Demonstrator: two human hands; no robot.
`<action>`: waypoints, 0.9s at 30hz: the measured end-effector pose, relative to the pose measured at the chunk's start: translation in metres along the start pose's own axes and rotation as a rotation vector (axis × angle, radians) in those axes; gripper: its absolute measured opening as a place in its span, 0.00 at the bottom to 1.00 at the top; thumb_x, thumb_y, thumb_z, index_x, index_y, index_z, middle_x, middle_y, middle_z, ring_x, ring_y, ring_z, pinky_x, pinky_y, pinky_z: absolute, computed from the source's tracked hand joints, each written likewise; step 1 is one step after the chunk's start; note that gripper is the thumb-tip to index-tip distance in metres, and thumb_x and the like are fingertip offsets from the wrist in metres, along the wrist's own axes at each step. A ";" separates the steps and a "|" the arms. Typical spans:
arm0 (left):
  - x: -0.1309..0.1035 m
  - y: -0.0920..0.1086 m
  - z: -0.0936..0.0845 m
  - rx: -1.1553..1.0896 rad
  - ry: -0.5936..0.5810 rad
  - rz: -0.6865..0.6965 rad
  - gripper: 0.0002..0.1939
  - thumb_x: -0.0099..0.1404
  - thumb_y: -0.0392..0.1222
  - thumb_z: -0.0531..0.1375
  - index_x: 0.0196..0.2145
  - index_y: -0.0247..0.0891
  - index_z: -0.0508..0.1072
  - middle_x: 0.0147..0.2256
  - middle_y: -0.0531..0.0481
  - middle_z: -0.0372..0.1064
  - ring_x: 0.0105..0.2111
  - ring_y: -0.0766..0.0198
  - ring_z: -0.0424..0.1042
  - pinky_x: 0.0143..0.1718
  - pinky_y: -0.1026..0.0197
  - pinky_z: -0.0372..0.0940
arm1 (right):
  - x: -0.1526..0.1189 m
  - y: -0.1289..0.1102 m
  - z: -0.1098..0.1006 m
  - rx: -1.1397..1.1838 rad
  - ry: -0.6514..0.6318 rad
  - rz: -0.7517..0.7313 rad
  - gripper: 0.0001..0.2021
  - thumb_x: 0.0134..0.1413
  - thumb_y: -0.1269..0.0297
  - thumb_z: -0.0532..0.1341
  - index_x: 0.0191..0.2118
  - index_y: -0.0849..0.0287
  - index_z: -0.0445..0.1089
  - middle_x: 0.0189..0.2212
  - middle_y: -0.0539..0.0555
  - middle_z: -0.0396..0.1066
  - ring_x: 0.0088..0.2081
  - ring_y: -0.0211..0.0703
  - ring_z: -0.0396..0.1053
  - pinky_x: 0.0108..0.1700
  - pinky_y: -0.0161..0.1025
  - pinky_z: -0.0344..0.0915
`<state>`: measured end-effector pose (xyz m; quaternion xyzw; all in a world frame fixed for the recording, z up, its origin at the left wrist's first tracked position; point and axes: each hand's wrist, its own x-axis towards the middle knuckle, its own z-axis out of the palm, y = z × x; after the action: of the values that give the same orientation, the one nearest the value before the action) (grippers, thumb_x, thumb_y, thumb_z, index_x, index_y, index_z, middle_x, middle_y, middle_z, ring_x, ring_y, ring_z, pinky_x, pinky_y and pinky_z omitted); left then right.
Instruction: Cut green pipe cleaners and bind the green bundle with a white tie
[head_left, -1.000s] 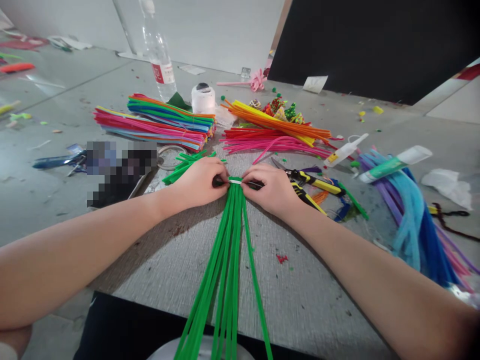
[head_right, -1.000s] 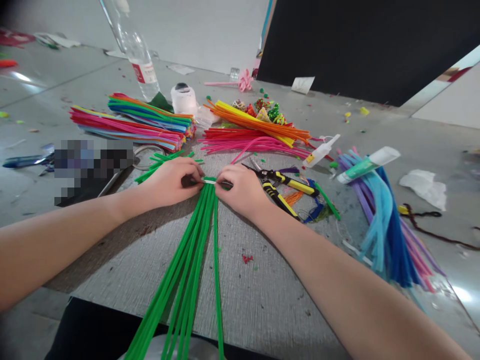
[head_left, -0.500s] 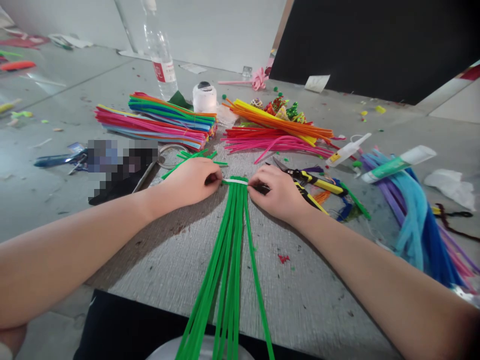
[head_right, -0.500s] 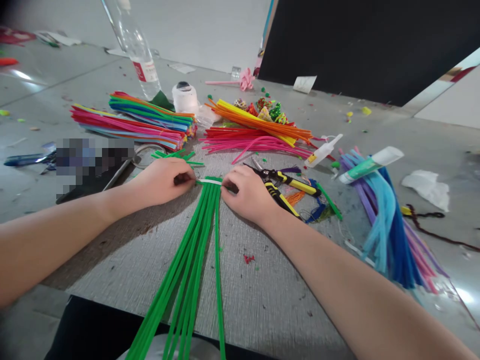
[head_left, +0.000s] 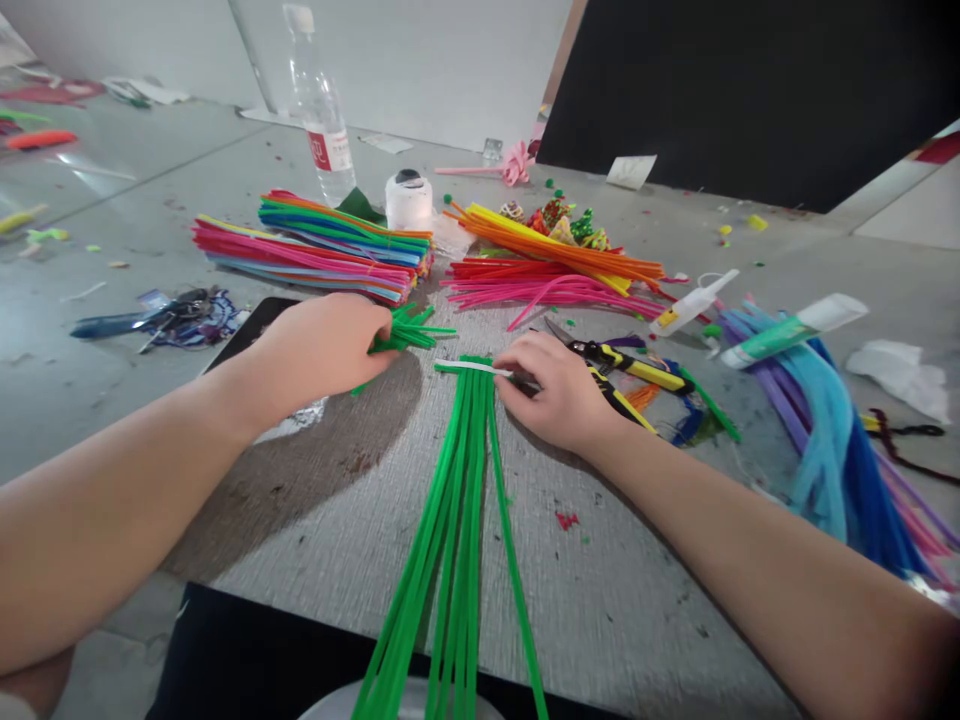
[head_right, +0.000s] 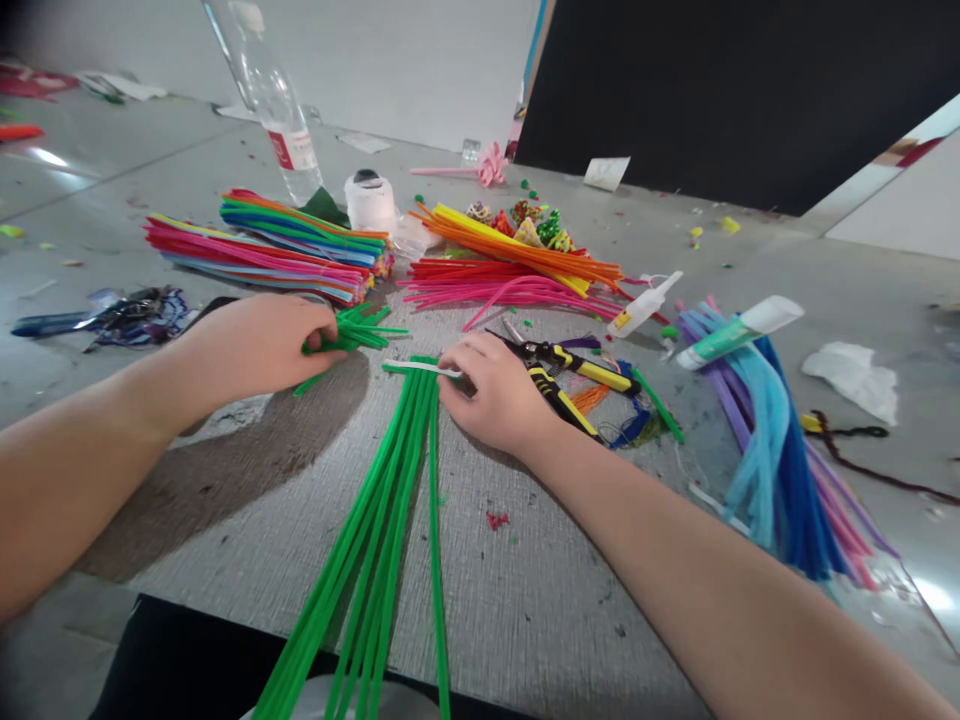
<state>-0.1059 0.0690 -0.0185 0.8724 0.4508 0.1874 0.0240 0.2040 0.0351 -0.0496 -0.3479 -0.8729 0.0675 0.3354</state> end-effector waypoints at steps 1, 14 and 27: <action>-0.001 0.001 0.002 0.051 -0.019 -0.041 0.11 0.61 0.46 0.68 0.27 0.42 0.71 0.22 0.51 0.66 0.27 0.55 0.71 0.36 0.54 0.65 | 0.000 -0.004 -0.001 0.000 -0.029 -0.036 0.04 0.64 0.66 0.62 0.43 0.54 0.74 0.39 0.56 0.72 0.42 0.50 0.69 0.46 0.49 0.67; -0.016 0.053 0.017 -0.177 -0.294 0.510 0.06 0.70 0.43 0.65 0.44 0.44 0.81 0.38 0.48 0.78 0.39 0.56 0.77 0.38 0.56 0.67 | -0.003 -0.036 -0.007 0.108 -0.291 -0.342 0.09 0.68 0.61 0.60 0.40 0.57 0.77 0.35 0.56 0.72 0.37 0.48 0.67 0.41 0.48 0.63; -0.011 0.051 0.004 -0.200 -0.376 0.601 0.12 0.67 0.35 0.64 0.46 0.47 0.81 0.36 0.51 0.78 0.35 0.58 0.76 0.36 0.56 0.65 | -0.005 -0.029 -0.006 0.234 -0.223 -0.331 0.06 0.67 0.64 0.61 0.39 0.55 0.75 0.32 0.54 0.72 0.35 0.45 0.69 0.41 0.47 0.64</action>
<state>-0.0708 0.0306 -0.0147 0.9784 0.1413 0.0659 0.1356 0.1940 0.0097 -0.0372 -0.1493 -0.9359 0.1506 0.2813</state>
